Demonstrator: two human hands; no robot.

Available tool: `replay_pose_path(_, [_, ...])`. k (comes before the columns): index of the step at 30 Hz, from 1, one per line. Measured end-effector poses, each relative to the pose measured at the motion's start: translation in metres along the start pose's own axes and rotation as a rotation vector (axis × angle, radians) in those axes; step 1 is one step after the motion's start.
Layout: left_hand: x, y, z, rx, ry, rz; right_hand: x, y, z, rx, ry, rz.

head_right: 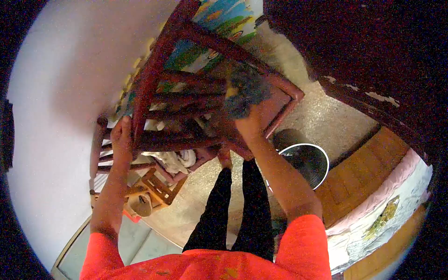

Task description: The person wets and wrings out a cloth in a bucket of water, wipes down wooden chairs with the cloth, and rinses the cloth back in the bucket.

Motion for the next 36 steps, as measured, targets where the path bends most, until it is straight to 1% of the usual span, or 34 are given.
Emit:
replay_pose_path(1, [-0.002,0.003,-0.004,-0.008,0.020,0.020,-0.007,0.008,0.010,0.008,0.004,0.004])
replay_pose_path(3, [-0.004,0.006,-0.010,-0.005,0.022,0.020,-0.015,0.061,0.017,0.194,0.227,0.180])
replay_pose_path(5, [-0.004,0.003,-0.011,0.000,0.025,0.025,0.019,0.098,0.094,-0.335,-0.307,0.227])
replay_pose_path(6, [-0.002,0.002,-0.009,0.028,0.017,0.023,0.030,0.111,0.097,-0.331,-0.305,0.224])
replay_pose_path(8, [0.000,0.001,-0.002,0.085,-0.006,0.024,0.043,0.140,0.069,-0.862,-0.161,0.451])
replay_pose_path(9, [0.002,0.002,-0.004,0.089,-0.004,0.027,0.051,0.138,0.062,-0.860,-0.158,0.447])
replay_pose_path(11, [-0.007,0.001,-0.016,0.173,0.066,-0.007,0.048,0.135,0.039,-0.970,-0.172,0.611])
replay_pose_path(13, [-0.006,0.002,-0.015,0.154,0.058,-0.007,0.051,0.124,0.010,-0.981,-0.143,0.625])
replay_pose_path(15, [-0.004,0.002,-0.008,0.073,0.036,0.004,0.050,0.105,-0.040,-0.998,-0.122,0.639])
replay_pose_path(17, [-0.007,0.002,-0.012,0.130,0.048,0.010,0.040,0.060,-0.127,0.083,0.170,0.243])
replay_pose_path(18, [-0.007,0.003,-0.018,0.183,0.070,0.015,0.041,0.041,-0.168,-0.290,0.019,0.358])
replay_pose_path(19, [-0.007,0.004,-0.021,0.186,0.072,0.011,0.041,0.022,-0.208,-0.780,-0.162,0.439])
replay_pose_path(20, [-0.006,0.001,-0.021,0.216,0.051,-0.026,0.040,0.003,-0.246,-1.171,-0.327,0.448])
replay_pose_path(21, [-0.006,-0.001,-0.018,0.248,0.021,-0.058,0.040,0.016,-0.212,-1.169,-0.317,0.451])
replay_pose_path(22, [-0.011,0.000,-0.011,0.254,-0.002,-0.046,0.031,0.017,-0.192,-1.040,-0.062,0.464])
replay_pose_path(23, [-0.009,0.003,-0.005,0.141,-0.027,-0.016,0.028,0.018,-0.162,-0.914,0.170,0.452])
replay_pose_path(24, [-0.002,0.005,-0.004,0.021,-0.035,0.005,0.028,0.020,-0.137,-0.927,0.155,0.442])
replay_pose_path(25, [0.001,0.006,0.003,-0.022,-0.050,0.044,0.020,0.015,-0.103,-0.701,0.089,0.232])
replay_pose_path(26, [0.000,0.005,0.005,-0.026,-0.055,0.037,0.005,0.008,-0.069,-0.466,0.031,0.035])
replay_pose_path(28, [0.000,0.012,0.005,-0.140,-0.080,0.106,-0.014,0.035,-0.007,-0.223,0.203,0.204])
replay_pose_path(30, [0.001,0.011,0.004,-0.113,-0.074,0.098,-0.033,0.080,0.025,-0.070,0.193,0.337])
replay_pose_path(32, [0.000,0.013,0.001,-0.082,-0.067,0.097,-0.032,0.135,0.065,-0.467,-0.180,0.633])
replay_pose_path(34, [-0.001,0.009,-0.006,-0.040,0.007,0.037,-0.018,0.174,0.068,-0.941,-0.293,0.612])
replay_pose_path(35, [-0.002,0.008,-0.007,-0.028,0.004,0.040,-0.014,0.175,0.064,-0.932,-0.283,0.609])
replay_pose_path(36, [-0.004,0.006,-0.016,0.058,0.043,0.025,-0.008,0.172,0.062,-0.967,-0.307,0.566])
Point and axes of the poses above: each hand's wrist, its own x-axis towards the middle knuckle, its own y-axis out of the palm, z = x × y, the point moved 10 cm from there along x, towards the middle knuckle, and after that the axes turned 10 degrees about -y, right-handed, at the moved point
